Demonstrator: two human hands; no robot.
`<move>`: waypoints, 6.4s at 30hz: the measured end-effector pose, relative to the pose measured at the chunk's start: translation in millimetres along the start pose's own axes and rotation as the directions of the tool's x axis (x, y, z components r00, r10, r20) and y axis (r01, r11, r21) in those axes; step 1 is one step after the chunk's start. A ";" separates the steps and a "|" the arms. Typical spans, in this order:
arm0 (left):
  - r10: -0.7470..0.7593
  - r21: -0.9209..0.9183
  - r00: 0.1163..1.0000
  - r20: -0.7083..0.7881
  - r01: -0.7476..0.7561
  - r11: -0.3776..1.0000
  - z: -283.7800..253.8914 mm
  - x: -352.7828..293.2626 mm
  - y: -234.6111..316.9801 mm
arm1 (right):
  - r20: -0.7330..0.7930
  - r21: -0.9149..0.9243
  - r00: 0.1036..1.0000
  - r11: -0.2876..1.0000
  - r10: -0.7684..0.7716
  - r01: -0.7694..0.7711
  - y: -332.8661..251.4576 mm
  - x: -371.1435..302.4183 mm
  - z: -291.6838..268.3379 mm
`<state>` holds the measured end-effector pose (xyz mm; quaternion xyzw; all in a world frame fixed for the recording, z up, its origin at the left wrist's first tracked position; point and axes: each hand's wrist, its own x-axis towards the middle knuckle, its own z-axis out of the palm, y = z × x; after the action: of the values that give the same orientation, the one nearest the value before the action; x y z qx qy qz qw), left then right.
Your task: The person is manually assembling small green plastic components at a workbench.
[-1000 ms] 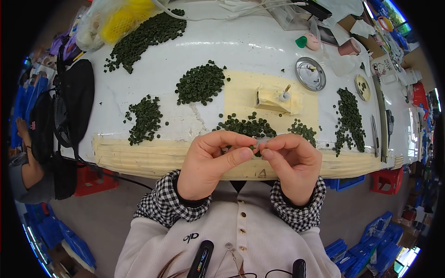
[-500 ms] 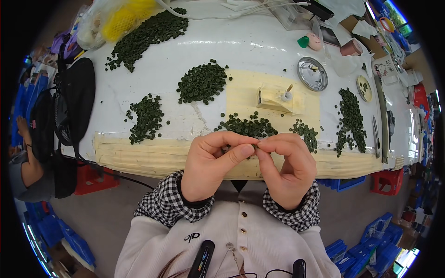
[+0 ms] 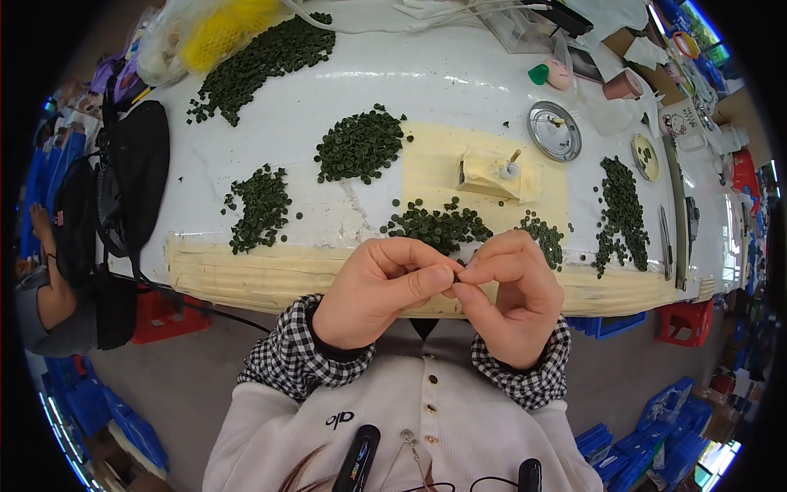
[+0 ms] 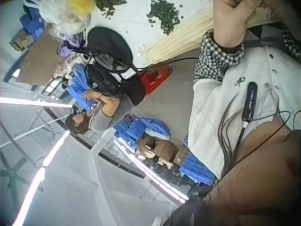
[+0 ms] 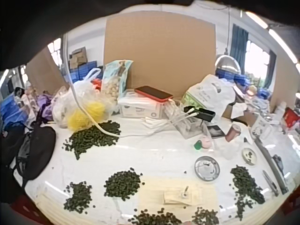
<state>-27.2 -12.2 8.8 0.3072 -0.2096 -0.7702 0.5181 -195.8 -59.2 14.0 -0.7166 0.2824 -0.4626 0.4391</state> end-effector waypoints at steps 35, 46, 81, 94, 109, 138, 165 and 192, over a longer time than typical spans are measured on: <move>0.392 0.547 0.918 -0.058 -0.300 0.782 4.8 -0.5 -8.6 | 0.037 0.226 0.965 0.939 0.258 -0.260 -0.2 -3.1 0.8; 0.428 0.549 0.904 -0.014 -0.351 0.759 3.3 1.3 -10.0 | 0.035 0.217 0.972 0.947 0.234 -0.236 1.5 -4.6 0.7; 0.216 -0.272 0.969 -0.124 -0.242 0.931 -14.1 -5.1 13.8 | -0.092 -0.739 0.992 0.662 0.084 -0.125 3.5 -4.4 -48.1; 0.202 -0.185 0.962 -0.186 -0.236 0.954 -11.6 -6.5 10.0 | -0.042 -0.710 0.995 0.698 0.095 -0.097 3.1 -11.9 -50.9; 0.060 -0.129 0.998 -0.020 -0.062 0.990 3.9 -2.1 0.0 | -0.170 0.041 0.916 0.932 0.362 -0.361 -1.5 -15.3 -34.8; 0.048 -0.024 0.998 -0.047 -0.049 0.998 7.1 1.7 -6.8 | 0.087 0.484 0.940 0.810 0.331 -0.330 1.1 -9.7 -8.6; 0.277 0.370 0.949 -0.153 -0.205 0.906 7.2 2.5 -14.9 | -0.006 0.303 0.962 0.917 0.274 -0.259 0.2 -9.8 0.1; 0.222 0.112 0.961 -0.166 -0.205 0.972 7.7 1.5 -18.7 | -0.050 0.301 0.973 0.932 0.226 -0.201 0.7 -11.8 3.6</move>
<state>-45.5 -6.5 2.0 0.3740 -0.2306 -0.6688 0.5997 -197.4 -48.7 7.9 -0.5884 0.3050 -0.4786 0.5760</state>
